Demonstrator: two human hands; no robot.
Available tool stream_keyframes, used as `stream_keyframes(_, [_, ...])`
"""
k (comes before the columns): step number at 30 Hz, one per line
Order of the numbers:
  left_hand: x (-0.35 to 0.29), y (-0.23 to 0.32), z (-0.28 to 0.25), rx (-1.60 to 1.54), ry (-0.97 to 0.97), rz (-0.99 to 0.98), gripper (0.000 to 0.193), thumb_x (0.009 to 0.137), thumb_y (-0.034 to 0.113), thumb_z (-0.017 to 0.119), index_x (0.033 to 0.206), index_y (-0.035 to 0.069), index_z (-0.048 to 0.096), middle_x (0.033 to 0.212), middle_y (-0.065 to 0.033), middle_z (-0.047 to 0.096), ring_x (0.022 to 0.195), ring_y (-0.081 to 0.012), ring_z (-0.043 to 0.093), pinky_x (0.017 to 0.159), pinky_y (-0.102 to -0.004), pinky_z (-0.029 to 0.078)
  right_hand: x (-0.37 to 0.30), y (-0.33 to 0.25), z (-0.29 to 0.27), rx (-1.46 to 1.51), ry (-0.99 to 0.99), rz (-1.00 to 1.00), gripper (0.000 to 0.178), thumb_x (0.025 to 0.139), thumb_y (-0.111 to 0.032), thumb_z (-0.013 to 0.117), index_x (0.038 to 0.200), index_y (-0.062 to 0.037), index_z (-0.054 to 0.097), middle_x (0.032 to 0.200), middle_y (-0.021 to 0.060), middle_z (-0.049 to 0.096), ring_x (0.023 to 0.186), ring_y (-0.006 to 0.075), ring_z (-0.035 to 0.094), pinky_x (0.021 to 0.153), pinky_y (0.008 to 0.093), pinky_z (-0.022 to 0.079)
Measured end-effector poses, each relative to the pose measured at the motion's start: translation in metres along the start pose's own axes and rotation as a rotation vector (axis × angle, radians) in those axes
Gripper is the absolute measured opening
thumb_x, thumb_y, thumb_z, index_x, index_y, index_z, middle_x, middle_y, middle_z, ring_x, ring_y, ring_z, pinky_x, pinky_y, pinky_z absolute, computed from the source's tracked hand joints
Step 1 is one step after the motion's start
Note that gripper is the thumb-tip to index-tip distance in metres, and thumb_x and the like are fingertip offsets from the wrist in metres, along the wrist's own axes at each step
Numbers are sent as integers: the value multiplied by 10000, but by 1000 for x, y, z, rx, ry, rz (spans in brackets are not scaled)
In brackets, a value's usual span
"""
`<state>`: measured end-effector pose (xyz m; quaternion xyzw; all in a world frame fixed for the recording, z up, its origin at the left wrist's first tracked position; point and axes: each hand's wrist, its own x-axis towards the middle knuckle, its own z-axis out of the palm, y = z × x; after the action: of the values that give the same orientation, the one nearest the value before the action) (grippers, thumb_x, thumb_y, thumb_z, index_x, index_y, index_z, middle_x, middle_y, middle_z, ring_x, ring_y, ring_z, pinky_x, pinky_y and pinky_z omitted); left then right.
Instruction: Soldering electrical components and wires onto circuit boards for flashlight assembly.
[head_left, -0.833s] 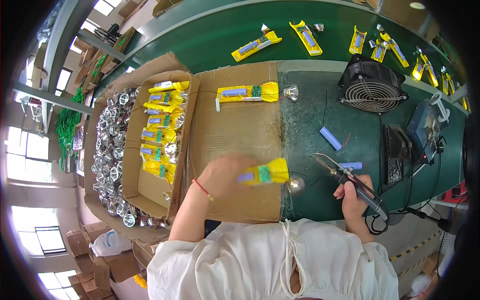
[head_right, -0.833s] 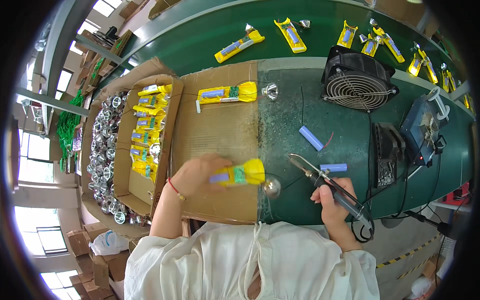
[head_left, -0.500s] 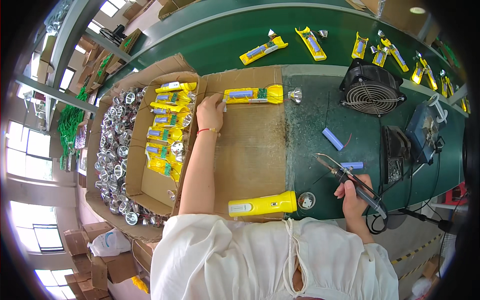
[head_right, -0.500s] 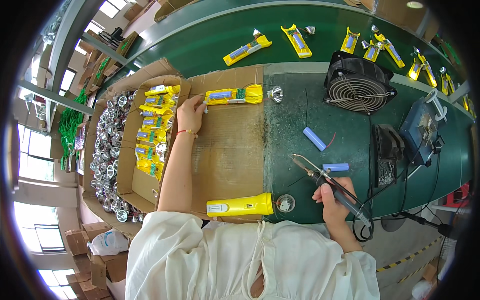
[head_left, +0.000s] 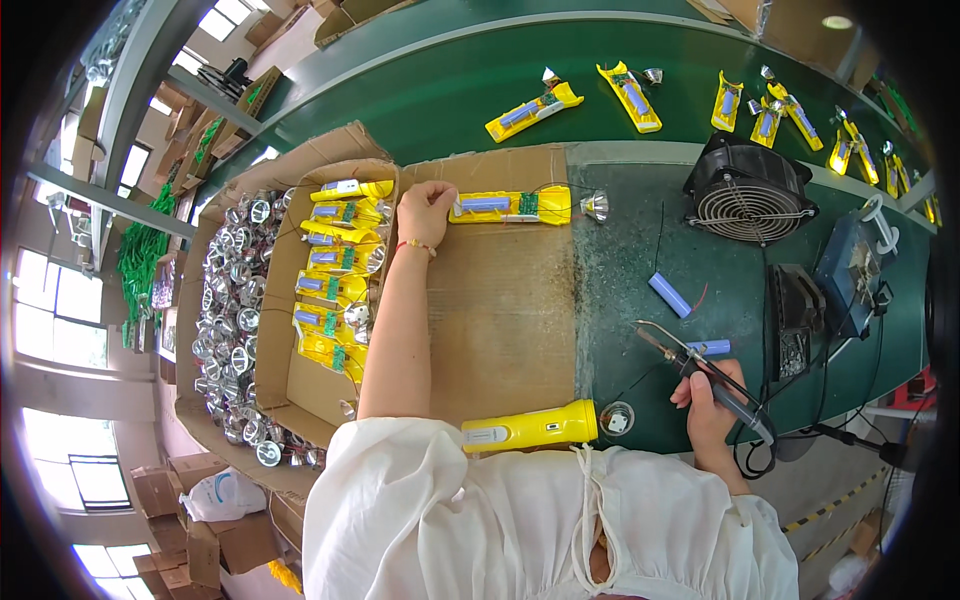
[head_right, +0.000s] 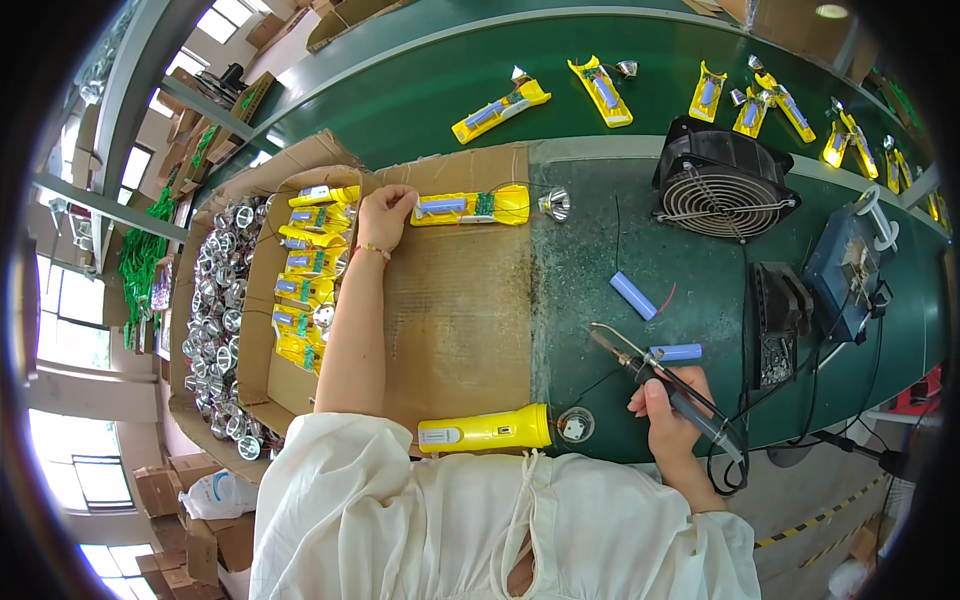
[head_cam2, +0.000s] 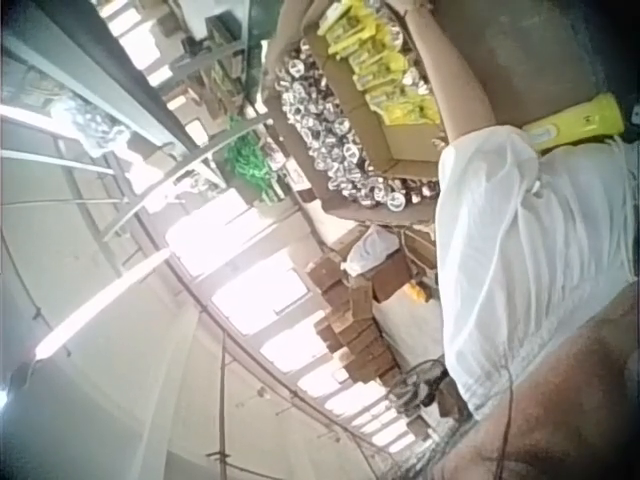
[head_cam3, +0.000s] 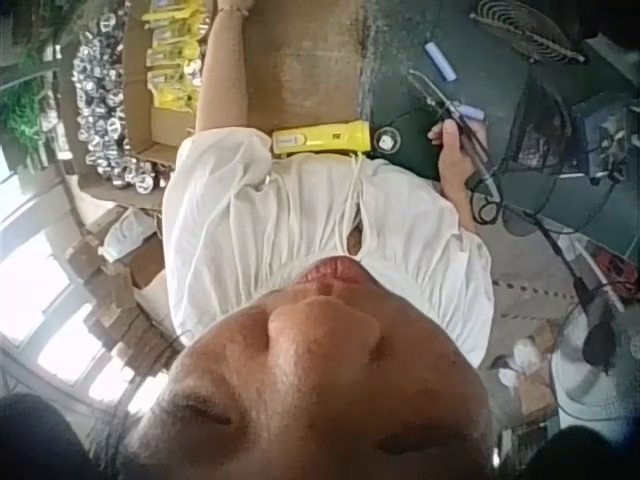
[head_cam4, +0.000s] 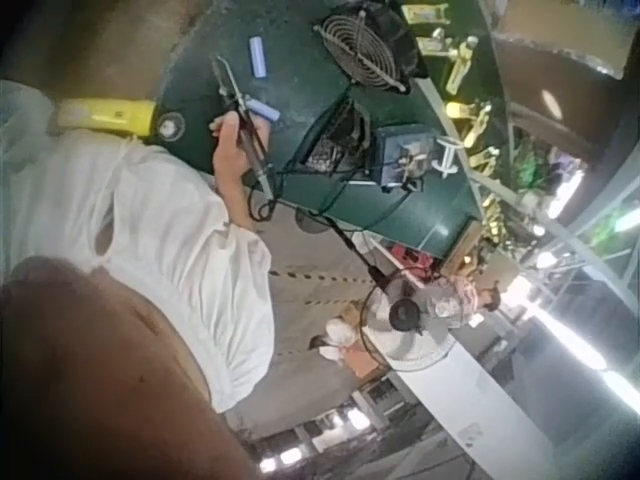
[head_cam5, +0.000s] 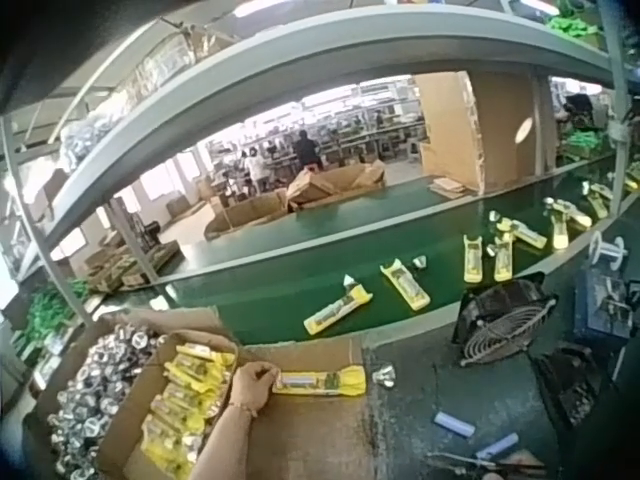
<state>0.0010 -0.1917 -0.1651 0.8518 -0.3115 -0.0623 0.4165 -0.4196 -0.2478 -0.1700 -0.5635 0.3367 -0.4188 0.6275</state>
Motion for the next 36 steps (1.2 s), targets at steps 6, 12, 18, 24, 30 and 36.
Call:
stream_keyframes(6, [-8,-6,-3,-203,-144,-123,135,823,127,591,882,9,621,720,5,585,605,-62,495,559,-189,417,7,2,2,-29,22,6,151,817,-112,542,885,-14,450,580,89,523,424,125,500,372,204,388])
stream_keyframes(12, [-18,4,-7,-26,-100,28,138,817,118,577,835,-16,606,708,-17,614,647,-99,550,607,-248,453,8,-4,3,48,-1,-14,168,807,-91,559,900,13,465,601,94,553,471,127,540,407,208,425])
stream_keyframes(18, [6,-16,-1,-243,-216,78,79,795,54,583,843,-4,605,727,-37,617,675,-92,558,633,-232,450,3,-4,3,-18,-7,-25,155,821,-126,539,889,-17,451,582,81,517,432,118,493,372,200,377])
stream_keyframes(24, [16,-20,-3,-165,-295,86,76,781,51,598,839,6,619,711,-40,614,661,-96,557,623,-234,452,1,-4,1,-10,21,-29,165,819,-132,545,882,-13,448,582,84,519,429,118,491,370,199,374])
stream_keyframes(30, [-25,-13,2,-168,-145,81,82,780,54,599,845,9,621,704,-43,608,638,-98,539,614,-239,452,3,-5,0,23,34,-33,166,820,-130,545,883,-11,448,577,84,516,424,120,487,366,200,371])
stream_keyframes(36, [-55,-6,-2,-207,-180,56,69,785,40,592,844,6,608,733,-41,607,670,-95,545,639,-231,451,1,-8,-3,25,16,-41,150,822,-119,539,879,-12,450,577,84,517,421,122,487,363,202,370])
